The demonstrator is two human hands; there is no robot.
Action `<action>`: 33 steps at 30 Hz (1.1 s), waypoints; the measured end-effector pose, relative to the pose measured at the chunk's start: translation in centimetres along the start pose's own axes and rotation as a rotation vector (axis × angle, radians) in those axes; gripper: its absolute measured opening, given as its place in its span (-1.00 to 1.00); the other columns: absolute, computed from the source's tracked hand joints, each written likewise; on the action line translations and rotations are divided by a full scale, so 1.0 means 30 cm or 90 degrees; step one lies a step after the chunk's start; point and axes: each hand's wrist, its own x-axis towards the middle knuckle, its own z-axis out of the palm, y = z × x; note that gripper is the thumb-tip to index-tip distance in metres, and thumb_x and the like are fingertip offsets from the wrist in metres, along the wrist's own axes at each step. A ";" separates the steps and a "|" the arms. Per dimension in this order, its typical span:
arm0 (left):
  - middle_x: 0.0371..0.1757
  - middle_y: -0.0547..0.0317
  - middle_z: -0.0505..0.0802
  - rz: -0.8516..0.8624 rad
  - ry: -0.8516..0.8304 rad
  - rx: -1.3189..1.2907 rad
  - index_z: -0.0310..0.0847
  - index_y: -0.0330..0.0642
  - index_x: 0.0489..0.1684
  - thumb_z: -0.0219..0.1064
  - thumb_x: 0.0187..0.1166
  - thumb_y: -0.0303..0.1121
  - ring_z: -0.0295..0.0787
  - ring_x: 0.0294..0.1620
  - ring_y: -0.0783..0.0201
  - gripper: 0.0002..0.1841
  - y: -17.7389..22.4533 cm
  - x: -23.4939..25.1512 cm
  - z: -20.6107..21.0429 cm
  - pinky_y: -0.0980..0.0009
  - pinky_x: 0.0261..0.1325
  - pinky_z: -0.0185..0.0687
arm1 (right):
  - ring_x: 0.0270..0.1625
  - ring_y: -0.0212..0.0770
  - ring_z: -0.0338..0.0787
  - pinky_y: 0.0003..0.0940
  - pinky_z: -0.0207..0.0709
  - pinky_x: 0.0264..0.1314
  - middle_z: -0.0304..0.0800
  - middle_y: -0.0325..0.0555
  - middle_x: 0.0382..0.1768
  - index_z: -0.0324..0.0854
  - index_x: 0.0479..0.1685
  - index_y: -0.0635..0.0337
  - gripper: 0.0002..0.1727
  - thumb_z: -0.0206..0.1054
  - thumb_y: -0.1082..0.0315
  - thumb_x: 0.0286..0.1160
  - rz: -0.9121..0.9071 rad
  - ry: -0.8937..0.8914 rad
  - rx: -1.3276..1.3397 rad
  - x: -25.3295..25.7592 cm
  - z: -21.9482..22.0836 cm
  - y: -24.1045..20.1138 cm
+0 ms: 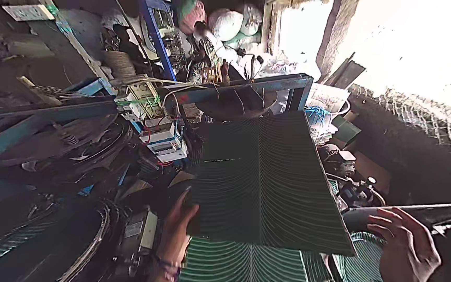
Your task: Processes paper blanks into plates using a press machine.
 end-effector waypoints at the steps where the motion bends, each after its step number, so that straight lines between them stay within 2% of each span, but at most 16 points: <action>1: 0.46 -0.03 0.69 -0.012 -0.018 -0.006 0.41 -0.27 0.61 0.20 0.55 -0.49 0.76 0.26 0.26 -0.45 0.016 0.081 0.031 0.28 0.20 0.78 | -0.19 -0.38 0.90 -0.42 0.83 -0.23 0.84 -0.26 0.05 0.39 0.40 0.43 -0.57 0.00 0.33 0.70 -0.011 -0.004 -0.013 -0.003 -0.013 -0.013; 3: 0.46 -0.14 0.66 -0.064 -0.037 0.041 0.45 -0.25 0.59 0.15 0.62 -0.54 0.76 0.15 0.12 -0.50 0.038 0.246 0.090 0.15 0.02 0.75 | -0.19 -0.41 0.90 -0.43 0.83 -0.23 0.84 -0.21 0.05 0.37 0.39 0.49 -0.58 0.00 0.34 0.74 -0.033 -0.010 -0.048 -0.021 -0.032 -0.021; 4: 0.47 -0.21 0.63 -0.076 -0.047 0.079 0.43 -0.26 0.60 0.15 0.63 -0.55 0.73 0.15 0.05 -0.50 0.042 0.309 0.111 0.09 0.01 0.72 | -0.19 -0.42 0.90 -0.44 0.83 -0.24 0.83 -0.17 0.05 0.37 0.38 0.54 -0.58 0.00 0.34 0.77 -0.043 -0.012 -0.078 -0.036 -0.046 -0.019; 7: 0.63 -0.19 0.51 -0.006 -0.112 0.152 0.39 -0.30 0.63 0.24 0.49 -0.49 0.55 0.50 0.04 -0.40 0.049 0.389 0.095 0.06 0.41 0.56 | -0.21 -0.48 0.85 -0.50 0.78 -0.21 0.77 0.04 0.04 0.36 0.35 0.69 -0.57 -0.03 0.43 0.76 -0.061 -0.020 -0.169 -0.050 -0.092 -0.008; 8: 0.66 -0.15 0.50 0.024 -0.126 0.160 0.40 -0.32 0.62 0.27 0.41 -0.44 0.49 0.59 0.09 -0.36 0.041 0.371 0.062 0.10 0.52 0.50 | -0.22 -0.48 0.84 -0.51 0.78 -0.19 0.76 0.09 0.02 0.39 0.32 0.70 -0.58 -0.03 0.44 0.75 -0.053 -0.015 -0.195 -0.063 -0.113 -0.005; 10: 0.65 -0.09 0.54 0.049 -0.114 0.144 0.46 -0.33 0.58 0.28 0.35 -0.39 0.48 0.62 0.17 -0.35 0.015 0.268 -0.015 0.18 0.57 0.47 | -0.21 -0.44 0.82 -0.50 0.76 -0.18 0.75 0.19 0.01 0.41 0.28 0.74 -0.59 -0.03 0.47 0.72 -0.033 -0.010 -0.237 -0.086 -0.157 -0.001; 12: 0.65 -0.07 0.54 0.022 -0.107 0.120 0.42 -0.39 0.60 0.22 0.42 -0.47 0.50 0.59 0.30 -0.38 0.019 0.143 -0.097 0.29 0.57 0.48 | -0.19 -0.44 0.82 -0.50 0.76 -0.16 0.74 0.20 0.01 0.41 0.27 0.74 -0.61 -0.04 0.52 0.69 -0.021 -0.016 -0.247 -0.095 -0.177 0.022; 14: 0.62 0.03 0.54 -0.019 -0.103 0.096 0.30 -0.41 0.64 0.09 0.53 -0.56 0.55 0.49 0.51 -0.42 0.039 0.052 -0.144 0.49 0.50 0.52 | -0.19 -0.46 0.84 -0.50 0.77 -0.17 0.77 0.15 0.00 0.41 0.27 0.72 -0.63 -0.04 0.56 0.66 -0.007 -0.024 -0.226 -0.095 -0.180 0.055; 16: 0.64 0.06 0.54 -0.023 -0.055 0.095 0.30 -0.36 0.67 0.10 0.56 -0.50 0.56 0.49 0.50 -0.41 0.051 0.047 -0.140 0.48 0.47 0.54 | -0.18 -0.49 0.84 -0.50 0.77 -0.17 0.79 -0.02 0.02 0.41 0.30 0.64 -0.62 -0.03 0.54 0.65 0.007 -0.056 -0.185 -0.085 -0.151 0.074; 19: 0.60 -0.09 0.57 0.014 0.026 0.080 0.33 -0.30 0.68 0.19 0.61 -0.42 0.63 0.44 0.25 -0.42 0.056 0.233 -0.056 0.23 0.38 0.65 | -0.23 -0.49 0.85 -0.51 0.78 -0.25 0.82 -0.06 0.03 0.46 0.28 0.61 -0.63 0.01 0.49 0.66 -0.039 -0.071 -0.138 -0.055 -0.036 0.088; 20: 0.55 -0.17 0.59 0.013 0.043 0.073 0.30 -0.28 0.70 0.20 0.65 -0.42 0.69 0.34 0.15 -0.43 0.066 0.322 -0.007 0.14 0.24 0.72 | -0.24 -0.49 0.85 -0.52 0.79 -0.26 0.82 -0.06 0.03 0.47 0.26 0.60 -0.63 0.02 0.48 0.65 -0.060 -0.070 -0.130 -0.048 0.005 0.075; 22: 0.45 -0.26 0.62 0.008 0.070 0.096 0.28 -0.22 0.72 0.25 0.69 -0.43 0.76 0.12 0.05 -0.43 0.087 0.519 0.101 0.13 -0.01 0.78 | -0.27 -0.49 0.85 -0.54 0.78 -0.28 0.82 0.02 -0.01 0.54 0.18 0.61 -0.66 0.07 0.45 0.70 -0.105 -0.055 -0.145 -0.049 0.072 0.042; 24: 0.50 -0.39 0.57 0.002 0.092 0.186 0.28 -0.24 0.74 0.35 0.66 -0.41 0.69 0.21 -0.13 -0.37 0.094 0.729 0.188 0.01 0.14 0.66 | -0.25 -0.46 0.82 -0.54 0.76 -0.24 0.79 0.08 0.00 0.60 0.11 0.58 -0.67 0.11 0.41 0.70 -0.139 -0.054 -0.178 -0.076 0.106 0.022; 27: 0.54 -0.41 0.58 0.035 0.083 0.390 0.44 -0.29 0.63 0.49 0.56 -0.21 0.47 0.59 -0.30 -0.34 0.071 0.965 0.256 -0.20 0.63 0.27 | -0.18 -0.44 0.82 -0.58 0.74 -0.16 0.79 0.14 -0.01 0.68 0.04 0.52 -0.73 0.17 0.46 0.65 -0.144 -0.050 -0.246 -0.129 0.099 0.016; 29: 0.52 -0.37 0.62 0.051 0.060 0.458 0.50 -0.26 0.60 0.49 0.56 -0.09 0.45 0.62 -0.31 -0.33 0.062 1.029 0.273 -0.23 0.67 0.20 | -0.13 -0.42 0.81 -0.59 0.72 -0.13 0.78 0.16 -0.02 0.69 0.03 0.52 -0.74 0.17 0.47 0.65 -0.126 -0.052 -0.273 -0.143 0.066 0.029; 33: 0.55 -0.39 0.59 0.033 0.030 0.413 0.46 -0.27 0.62 0.51 0.56 -0.16 0.44 0.62 -0.30 -0.34 0.080 1.015 0.263 -0.21 0.64 0.23 | -0.10 -0.35 0.83 -0.53 0.74 -0.13 0.78 0.23 -0.01 0.64 0.06 0.57 -0.72 0.14 0.47 0.65 -0.131 -0.045 -0.308 -0.096 -0.009 0.088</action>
